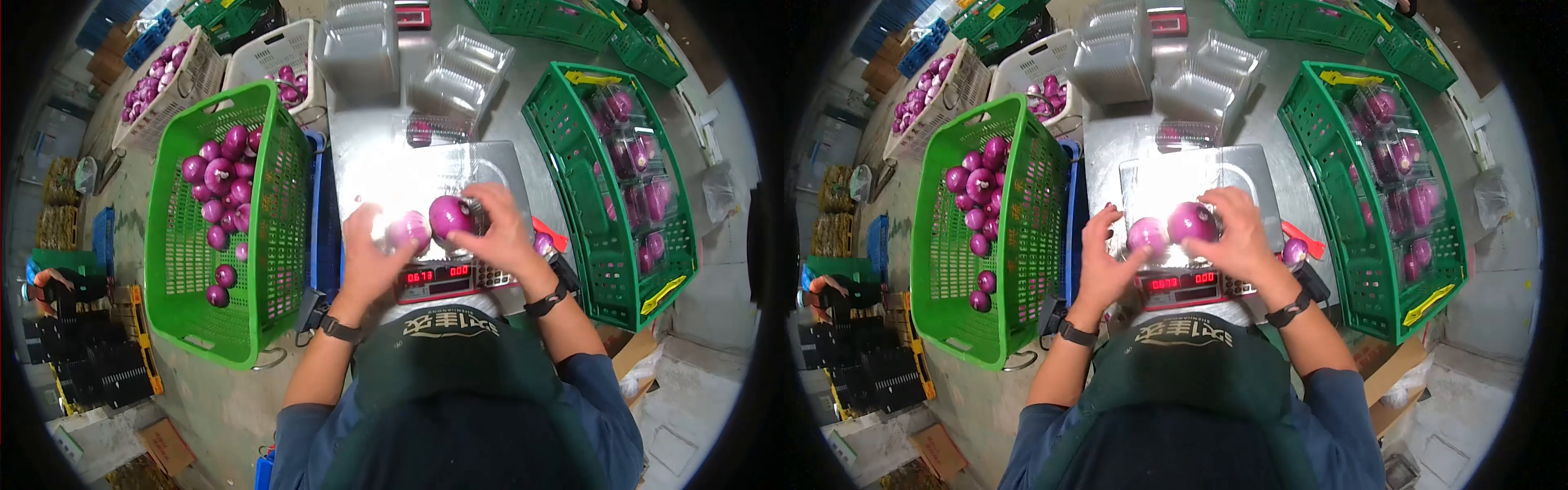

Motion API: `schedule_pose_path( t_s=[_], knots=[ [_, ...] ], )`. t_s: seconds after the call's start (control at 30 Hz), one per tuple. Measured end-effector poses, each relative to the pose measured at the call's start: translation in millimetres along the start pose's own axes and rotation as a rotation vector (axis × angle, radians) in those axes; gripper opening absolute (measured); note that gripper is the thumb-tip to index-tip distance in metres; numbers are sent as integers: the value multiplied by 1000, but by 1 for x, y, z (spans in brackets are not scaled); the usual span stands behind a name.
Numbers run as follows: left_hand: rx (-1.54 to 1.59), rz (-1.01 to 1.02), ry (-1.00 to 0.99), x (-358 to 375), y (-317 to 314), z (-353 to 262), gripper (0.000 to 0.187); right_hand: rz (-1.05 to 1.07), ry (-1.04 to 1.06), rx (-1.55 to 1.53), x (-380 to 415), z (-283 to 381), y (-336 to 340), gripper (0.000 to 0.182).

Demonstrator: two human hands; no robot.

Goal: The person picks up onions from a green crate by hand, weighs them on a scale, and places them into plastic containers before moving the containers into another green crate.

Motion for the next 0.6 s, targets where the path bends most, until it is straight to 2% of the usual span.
schedule_pose_path(
  t_s=[0.07,0.13,0.17,0.3,0.33,0.4,0.43,0.53,0.6],
  knots=[
    [234,4,297,12,2,18,60,-112,-132,-8,2,-2,8,51],
    [453,23,509,21,8,35,48,-180,-257,-40,-2,-24,9,53],
    [580,-21,549,25,9,35,37,-183,-436,-100,-10,-27,11,60],
    [911,193,784,33,14,25,37,-243,-772,-400,-39,-62,-1,76],
    [943,311,814,34,16,24,39,-249,-769,-484,-43,-65,-3,75],
    [1104,400,791,37,14,24,41,-264,-753,-648,-50,-71,-5,73],
    [1171,406,777,39,13,28,40,-240,-745,-633,-53,-64,1,73],
    [1252,408,754,41,19,31,39,-43,-479,-289,-23,-40,21,80],
    [1305,407,742,44,21,35,30,178,-228,36,4,2,38,87]
  ],
)
Point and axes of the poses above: each hand's wrist, its own x-axis away from the middle knuckle, its own y-axis out of the back of the hand, z = x × y, the point moved 1 cm from there along -x, towards the middle knuckle, and after that the axes turned 10 degrees about -x, right-handed, at the moved point
